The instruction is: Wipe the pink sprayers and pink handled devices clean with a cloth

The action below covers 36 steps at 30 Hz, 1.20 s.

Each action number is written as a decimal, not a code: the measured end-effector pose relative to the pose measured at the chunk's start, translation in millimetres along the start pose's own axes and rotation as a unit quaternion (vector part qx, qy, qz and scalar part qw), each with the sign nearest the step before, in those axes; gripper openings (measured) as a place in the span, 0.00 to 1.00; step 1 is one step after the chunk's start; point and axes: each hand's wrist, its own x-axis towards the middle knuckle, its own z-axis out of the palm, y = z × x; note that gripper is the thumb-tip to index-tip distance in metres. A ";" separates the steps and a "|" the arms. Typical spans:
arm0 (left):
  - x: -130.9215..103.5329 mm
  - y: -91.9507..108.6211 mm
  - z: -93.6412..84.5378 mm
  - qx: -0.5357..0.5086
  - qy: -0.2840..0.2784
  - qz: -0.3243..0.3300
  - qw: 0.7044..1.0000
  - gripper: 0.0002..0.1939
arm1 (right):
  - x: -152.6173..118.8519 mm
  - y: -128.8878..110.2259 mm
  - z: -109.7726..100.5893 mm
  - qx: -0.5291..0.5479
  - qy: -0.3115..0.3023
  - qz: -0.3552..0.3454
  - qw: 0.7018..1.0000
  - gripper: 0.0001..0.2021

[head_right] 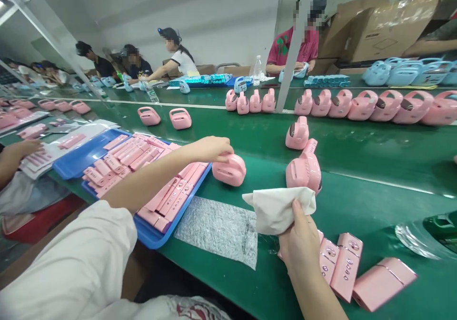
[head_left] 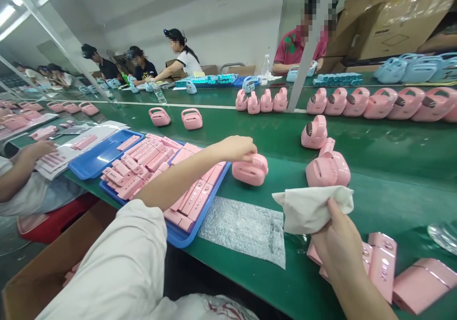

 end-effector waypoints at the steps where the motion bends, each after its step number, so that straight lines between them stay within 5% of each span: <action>1: -10.2 7.7 4.1 0.003 -0.003 0.017 1.000 0.07 | 0.6 0.1 0.8 0.004 -0.002 -0.008 1.000 0.20; 6: -59.0 32.0 22.4 0.002 -0.009 0.108 0.994 0.16 | -2.8 -1.1 4.0 0.028 -0.050 -0.022 0.998 0.21; 12: -102.0 48.9 39.2 -0.285 -0.017 0.005 0.958 0.16 | -18.5 8.1 4.7 -0.012 -0.119 0.016 0.993 0.28; 14: -112.9 49.3 46.9 -0.325 -0.020 0.037 0.945 0.14 | -22.3 16.1 4.4 -0.025 -0.129 0.022 0.991 0.24; 19: -128.7 48.7 76.6 -0.353 0.083 0.141 0.921 0.15 | -24.6 38.0 -6.7 -0.131 -0.167 -0.038 0.976 0.19; 21: -130.3 52.5 95.6 -0.374 0.140 0.137 0.907 0.21 | -24.4 44.4 -13.9 -0.234 -0.250 -0.103 0.934 0.19; 24: -129.9 62.8 127.2 -0.446 0.213 0.105 0.863 0.28 | -27.3 52.6 -21.5 -0.341 -0.413 -0.264 0.803 0.22; 28: -126.9 74.4 154.9 -0.576 0.321 0.011 0.751 0.22 | -41.3 63.2 -22.0 -0.357 -0.502 -0.470 0.632 0.30; 30: -125.1 76.4 158.9 -0.594 0.354 -0.023 0.722 0.20 | -47.2 67.1 -19.9 -0.351 -0.545 -0.521 0.555 0.31; 32: -123.6 76.7 158.7 -0.596 0.362 -0.030 0.716 0.18 | -47.6 69.0 -17.7 -0.356 -0.546 -0.530 0.543 0.30; 36: -121.7 78.2 155.5 -0.589 0.368 -0.004 0.719 0.19 | -38.3 68.1 -15.4 -0.376 -0.477 -0.484 0.629 0.30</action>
